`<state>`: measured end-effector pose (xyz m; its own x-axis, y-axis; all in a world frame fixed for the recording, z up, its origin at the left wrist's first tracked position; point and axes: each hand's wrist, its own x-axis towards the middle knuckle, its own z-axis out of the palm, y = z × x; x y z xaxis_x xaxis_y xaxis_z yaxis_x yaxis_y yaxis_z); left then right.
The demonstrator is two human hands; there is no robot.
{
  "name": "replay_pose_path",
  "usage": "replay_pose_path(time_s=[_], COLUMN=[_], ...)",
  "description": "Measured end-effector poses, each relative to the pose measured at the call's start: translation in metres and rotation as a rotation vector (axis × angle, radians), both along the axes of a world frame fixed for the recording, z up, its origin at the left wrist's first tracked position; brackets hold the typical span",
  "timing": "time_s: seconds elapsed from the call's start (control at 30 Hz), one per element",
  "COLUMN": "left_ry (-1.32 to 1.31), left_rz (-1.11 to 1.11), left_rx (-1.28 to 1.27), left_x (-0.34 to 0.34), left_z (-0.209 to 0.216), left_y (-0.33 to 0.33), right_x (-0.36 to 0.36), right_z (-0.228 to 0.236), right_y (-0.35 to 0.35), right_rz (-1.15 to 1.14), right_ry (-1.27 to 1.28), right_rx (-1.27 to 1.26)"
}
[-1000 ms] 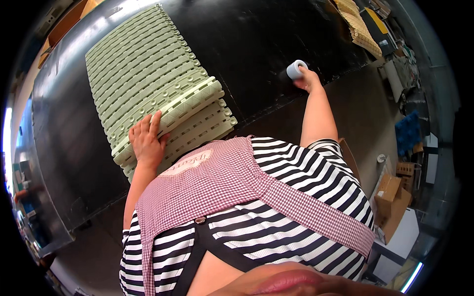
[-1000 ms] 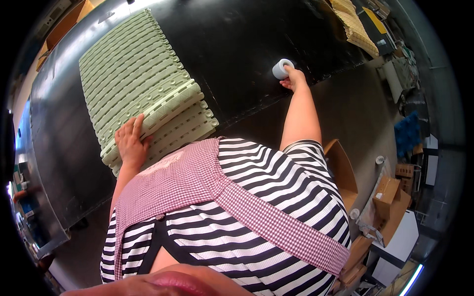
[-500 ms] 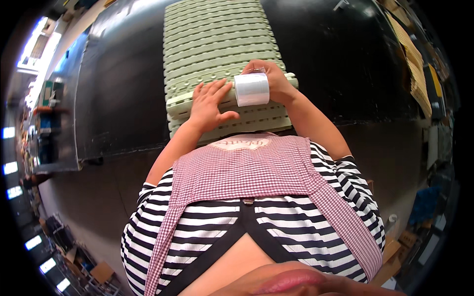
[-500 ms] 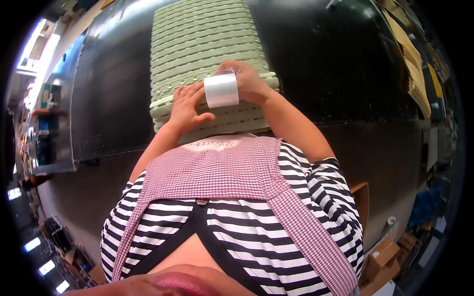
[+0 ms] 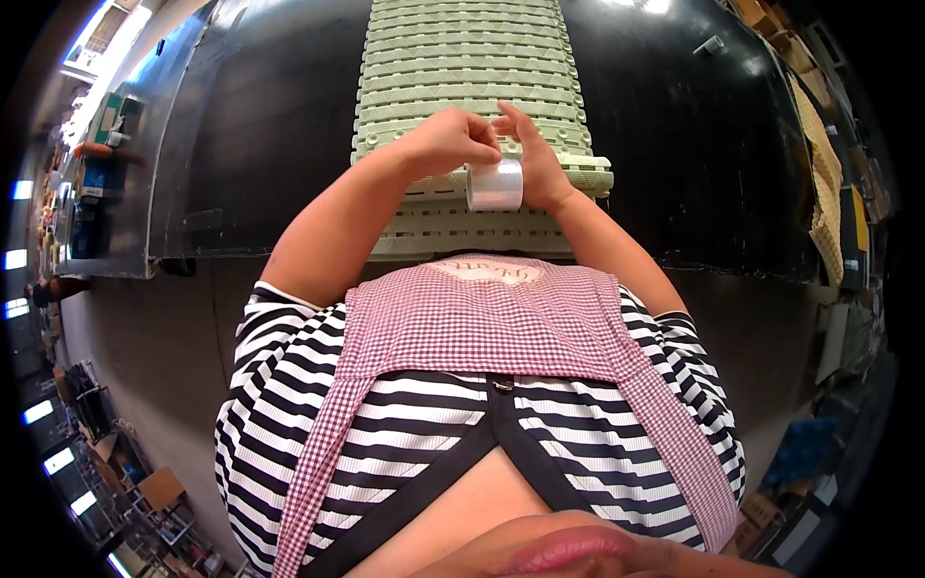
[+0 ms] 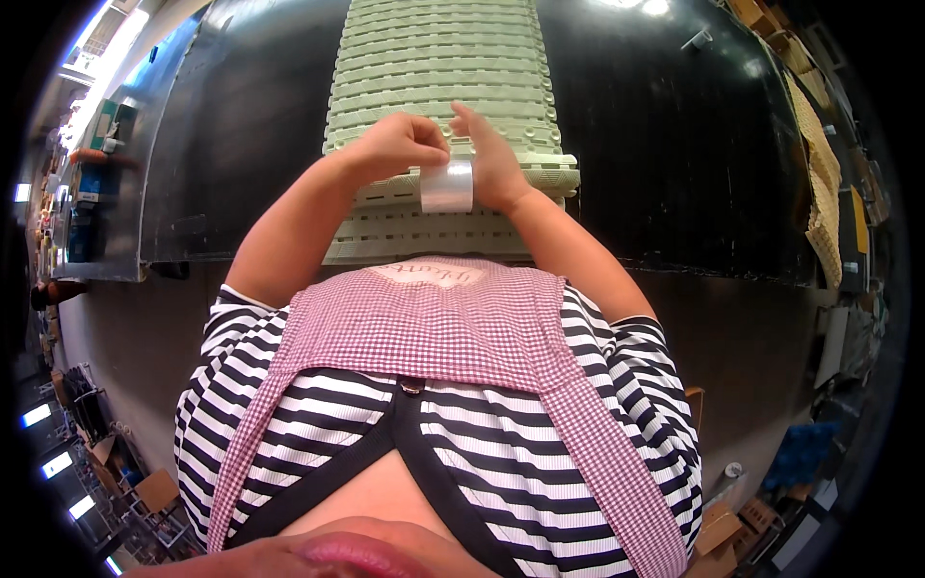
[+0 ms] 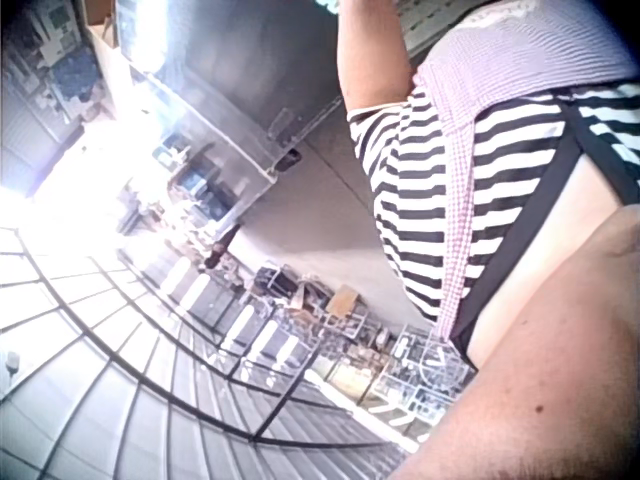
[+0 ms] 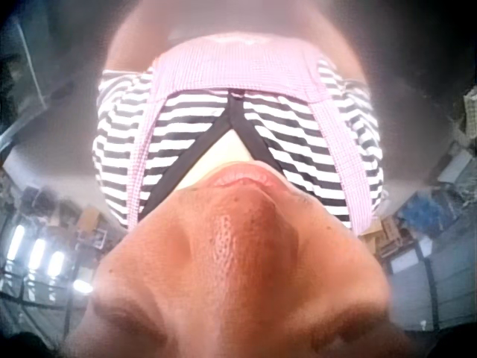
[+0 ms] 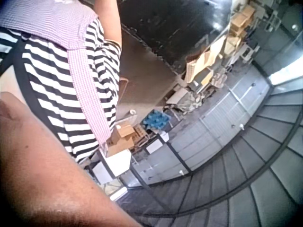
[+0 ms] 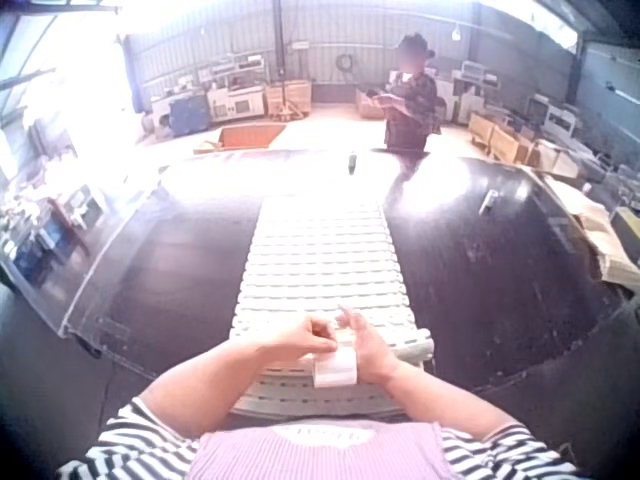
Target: The person takes textured rubber mats from a box, places them on a work table, rolls them by hand, and secures them with tape.
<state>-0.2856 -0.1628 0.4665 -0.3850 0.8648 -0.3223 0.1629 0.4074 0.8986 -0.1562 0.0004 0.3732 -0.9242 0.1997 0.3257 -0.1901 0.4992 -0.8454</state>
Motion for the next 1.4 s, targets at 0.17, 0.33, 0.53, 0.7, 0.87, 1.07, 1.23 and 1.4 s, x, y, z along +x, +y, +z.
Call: replay_pose_path(time_s=[0.17, 0.33, 0.53, 0.7, 0.87, 1.07, 1.23, 1.4], left_ry=[-0.031, 0.228, 0.656, 0.560, 1.001, 1.225, 1.027, 0.857], left_rz=[0.166, 0.032, -0.096, 0.142, 0.181, 0.117, -0.004, -0.195], left_rx=[-0.066, -0.134, -0.367, -0.137, 0.312, 0.002, -0.286, -0.513], left_x=[-0.039, -0.022, 0.002, -0.013, 0.050, 0.050, -0.025, -0.079], left_z=[-0.060, -0.089, -0.072, -0.069, -0.061, -0.095, -0.063, -0.023], left_y=[0.015, 0.012, 0.012, -0.021, -0.071, -0.062, -0.015, 0.021], right_x=[0.038, 0.072, 0.073, 0.047, -0.018, -0.060, -0.023, -0.064], right_z=[0.012, 0.009, 0.005, 0.004, 0.002, 0.017, 0.015, -0.002], right_y=[-0.025, -0.042, -0.041, -0.033, 0.002, 0.022, 0.003, 0.019], right_rz=[0.053, 0.029, 0.028, 0.039, 0.072, 0.163, 0.194, 0.090], right_ry=[0.117, 0.056, 0.041, -0.088, -0.226, -0.127, 0.251, 0.260], right_rx=[0.193, 0.214, 0.358, 0.431, 0.337, -0.349, 0.285, 0.463])
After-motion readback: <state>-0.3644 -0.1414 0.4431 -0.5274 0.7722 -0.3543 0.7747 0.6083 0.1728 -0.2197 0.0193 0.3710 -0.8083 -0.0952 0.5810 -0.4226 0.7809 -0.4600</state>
